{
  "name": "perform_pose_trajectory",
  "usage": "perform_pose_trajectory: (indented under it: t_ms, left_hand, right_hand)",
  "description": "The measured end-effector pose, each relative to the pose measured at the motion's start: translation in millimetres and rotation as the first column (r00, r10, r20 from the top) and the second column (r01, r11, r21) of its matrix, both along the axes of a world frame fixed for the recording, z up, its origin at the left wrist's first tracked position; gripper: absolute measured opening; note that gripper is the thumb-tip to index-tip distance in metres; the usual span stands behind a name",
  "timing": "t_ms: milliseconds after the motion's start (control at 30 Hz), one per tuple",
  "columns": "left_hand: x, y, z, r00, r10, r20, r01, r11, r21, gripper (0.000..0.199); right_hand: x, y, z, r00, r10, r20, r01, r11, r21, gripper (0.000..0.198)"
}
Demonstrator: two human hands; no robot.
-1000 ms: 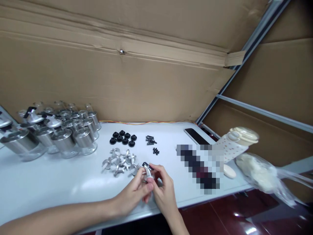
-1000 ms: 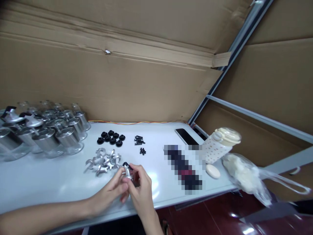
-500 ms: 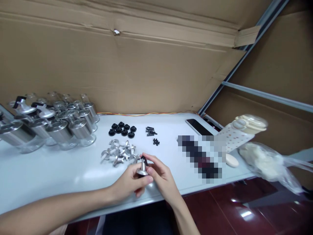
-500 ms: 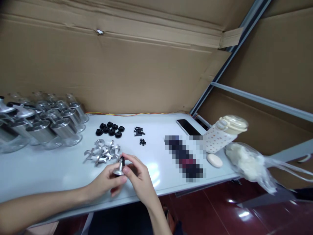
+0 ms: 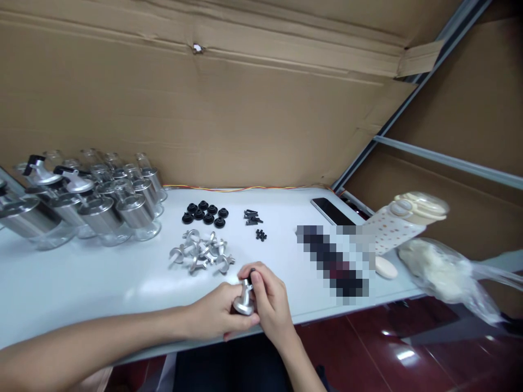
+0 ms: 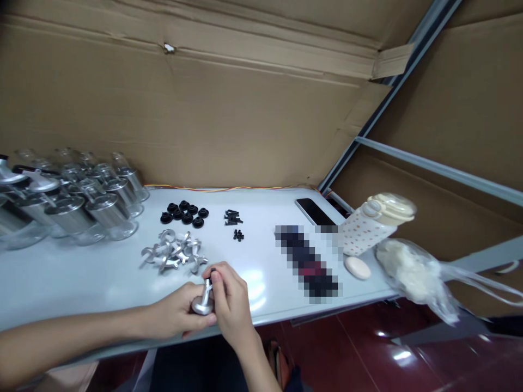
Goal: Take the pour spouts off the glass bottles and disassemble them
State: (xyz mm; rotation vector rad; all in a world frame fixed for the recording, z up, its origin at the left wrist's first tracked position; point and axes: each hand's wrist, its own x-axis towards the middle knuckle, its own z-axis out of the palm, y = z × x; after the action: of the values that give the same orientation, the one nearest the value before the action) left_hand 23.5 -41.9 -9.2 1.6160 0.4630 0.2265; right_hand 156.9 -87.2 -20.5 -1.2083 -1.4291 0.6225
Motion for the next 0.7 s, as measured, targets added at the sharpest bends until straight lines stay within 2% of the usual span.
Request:
perform_pose_trajectory:
  t_ms: [100,200,267,333,400,467,700]
  left_hand:
    - [-1.0,0.2,-1.0,0.999,0.023,-0.023,-0.024,0.999,-0.045,0.016]
    - [-1.0,-0.6,-0.1,0.998,0.057,-0.018,-0.058,0.996,-0.061,0.015]
    - [-0.9,-1.4,0.8,0.999,0.05,-0.012,-0.051,0.998,-0.038,0.013]
    - [-1.0,-1.9,0.9,0.999,0.034,-0.006,-0.034,0.999,-0.024,0.012]
    - [-1.3,-1.8,0.2,0.999,0.032,0.003,-0.031,0.999,-0.032,0.012]
    - [-1.4,-1.1,-0.5,0.999,0.034,0.009,-0.034,0.998,-0.049,0.014]
    - [-0.3,1.0,0.8,0.998,0.06,0.002,-0.06,0.997,-0.049,0.016]
  right_hand:
    - [9.8,19.2,15.0,0.984,-0.169,-0.053,0.17,0.986,0.0,0.024]
    - [34.7,61.6,35.5,0.975,-0.206,-0.084,0.208,0.978,0.012,0.01]
    - [54.5,96.9,45.8,0.971,-0.238,0.014,0.238,0.971,-0.004,0.008]
    - [71.3,129.7,49.3,0.965,-0.222,0.14,0.239,0.963,-0.12,0.006]
    - [82.3,154.3,45.1,0.955,-0.22,0.198,0.253,0.953,-0.164,0.008]
    - [87.8,168.6,35.2,0.939,-0.231,0.254,0.281,0.942,-0.182,0.002]
    - [90.4,180.4,-2.6,0.902,-0.171,0.395,0.282,0.928,-0.242,0.008]
